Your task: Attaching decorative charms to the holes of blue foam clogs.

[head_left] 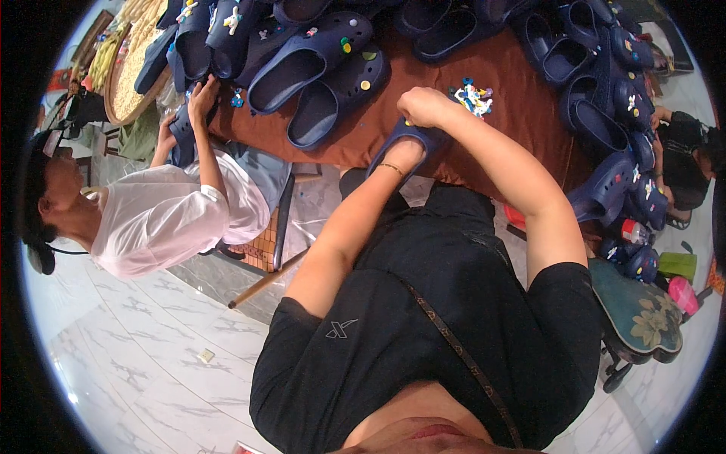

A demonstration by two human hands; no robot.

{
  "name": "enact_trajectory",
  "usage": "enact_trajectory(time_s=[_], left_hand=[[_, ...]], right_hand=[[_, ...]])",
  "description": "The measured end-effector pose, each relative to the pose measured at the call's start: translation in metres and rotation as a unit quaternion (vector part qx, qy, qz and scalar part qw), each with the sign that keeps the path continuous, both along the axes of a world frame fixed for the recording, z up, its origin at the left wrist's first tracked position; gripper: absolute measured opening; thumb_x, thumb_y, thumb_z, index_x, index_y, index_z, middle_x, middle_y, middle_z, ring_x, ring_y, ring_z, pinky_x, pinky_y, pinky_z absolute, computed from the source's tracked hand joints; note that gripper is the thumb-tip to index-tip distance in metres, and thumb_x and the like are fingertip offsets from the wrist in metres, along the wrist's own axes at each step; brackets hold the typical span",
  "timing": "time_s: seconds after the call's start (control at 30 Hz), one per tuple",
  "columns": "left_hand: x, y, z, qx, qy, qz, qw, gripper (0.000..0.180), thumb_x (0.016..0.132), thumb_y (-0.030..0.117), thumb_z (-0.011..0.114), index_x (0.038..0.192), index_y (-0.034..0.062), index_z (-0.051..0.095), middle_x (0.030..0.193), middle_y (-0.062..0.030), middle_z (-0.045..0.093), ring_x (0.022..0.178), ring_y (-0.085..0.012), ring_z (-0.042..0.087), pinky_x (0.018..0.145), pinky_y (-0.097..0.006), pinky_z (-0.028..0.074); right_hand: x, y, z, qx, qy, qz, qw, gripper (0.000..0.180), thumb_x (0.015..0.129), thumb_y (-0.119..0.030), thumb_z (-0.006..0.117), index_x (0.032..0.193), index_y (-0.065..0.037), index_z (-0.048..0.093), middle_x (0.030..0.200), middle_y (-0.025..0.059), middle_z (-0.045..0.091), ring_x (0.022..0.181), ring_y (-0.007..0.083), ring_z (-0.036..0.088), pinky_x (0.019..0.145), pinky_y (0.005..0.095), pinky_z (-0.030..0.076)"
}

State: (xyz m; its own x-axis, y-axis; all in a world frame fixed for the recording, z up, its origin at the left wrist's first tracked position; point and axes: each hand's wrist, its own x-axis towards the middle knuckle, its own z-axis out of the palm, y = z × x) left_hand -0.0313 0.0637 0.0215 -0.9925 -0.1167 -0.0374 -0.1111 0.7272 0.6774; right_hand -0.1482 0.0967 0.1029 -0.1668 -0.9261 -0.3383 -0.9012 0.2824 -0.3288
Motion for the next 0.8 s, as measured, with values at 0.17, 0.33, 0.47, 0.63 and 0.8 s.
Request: enact_trajectory(time_s=[0.17, 0.33, 0.47, 0.63, 0.8], left_hand=[[0.006, 0.0, -0.002, -0.071, -0.012, 0.002, 0.997, 0.044, 0.082, 0.02, 0.044, 0.123, 0.0034, 0.043, 0.129, -0.0189, 0.041, 0.121, -0.0321, 0.038, 0.099, -0.041, 0.032], [0.026, -0.003, -0.084, -0.301, 0.101, -0.072, 0.945, 0.032, 0.077, 0.022, 0.049, 0.101, 0.0039, 0.058, 0.109, -0.0192, 0.056, 0.098, -0.0345, 0.054, 0.084, -0.044, 0.042], [0.016, 0.002, 0.022, 0.061, -0.097, 0.015, 0.993, 0.031, 0.078, 0.021, 0.048, 0.101, 0.0017, 0.058, 0.106, -0.0201, 0.058, 0.095, -0.0328, 0.056, 0.084, -0.042, 0.042], [0.011, 0.003, -0.022, -0.141, -0.027, -0.002, 0.99, 0.03, 0.083, 0.018, 0.045, 0.108, 0.0054, 0.055, 0.116, -0.0141, 0.054, 0.107, -0.0275, 0.051, 0.091, -0.037, 0.04], [-0.012, 0.006, -0.012, 0.108, 0.042, 0.047, 0.992, 0.036, 0.088, 0.018, 0.042, 0.123, 0.008, 0.042, 0.126, -0.0145, 0.043, 0.119, -0.0257, 0.039, 0.1, -0.035, 0.032]], right_hand=[[0.01, 0.003, 0.015, 0.008, 0.006, 0.042, 0.999, 0.015, 0.068, -0.013, 0.062, 0.081, -0.005, 0.066, 0.086, 0.018, 0.063, 0.084, 0.0341, 0.061, 0.071, 0.0423, 0.049], [0.022, 0.02, 0.024, -0.031, 0.014, 0.077, 0.996, 0.031, 0.067, -0.028, 0.063, 0.075, 0.002, 0.062, 0.081, 0.0221, 0.06, 0.081, 0.0363, 0.058, 0.071, 0.0429, 0.046], [0.01, 0.042, 0.017, -0.067, -0.014, 0.049, 0.996, 0.048, 0.064, -0.041, 0.066, 0.089, 0.0, 0.063, 0.092, 0.02, 0.059, 0.092, 0.0348, 0.054, 0.08, 0.0412, 0.044], [0.003, 0.055, -0.003, -0.2, -0.095, 0.013, 0.975, 0.045, 0.068, -0.039, 0.063, 0.094, -0.002, 0.062, 0.095, 0.0192, 0.06, 0.094, 0.0333, 0.055, 0.083, 0.0407, 0.043], [0.0, 0.062, -0.013, -0.246, -0.132, -0.099, 0.955, 0.029, 0.075, -0.02, 0.058, 0.098, -0.002, 0.061, 0.092, 0.0171, 0.06, 0.091, 0.032, 0.056, 0.081, 0.0395, 0.044]])
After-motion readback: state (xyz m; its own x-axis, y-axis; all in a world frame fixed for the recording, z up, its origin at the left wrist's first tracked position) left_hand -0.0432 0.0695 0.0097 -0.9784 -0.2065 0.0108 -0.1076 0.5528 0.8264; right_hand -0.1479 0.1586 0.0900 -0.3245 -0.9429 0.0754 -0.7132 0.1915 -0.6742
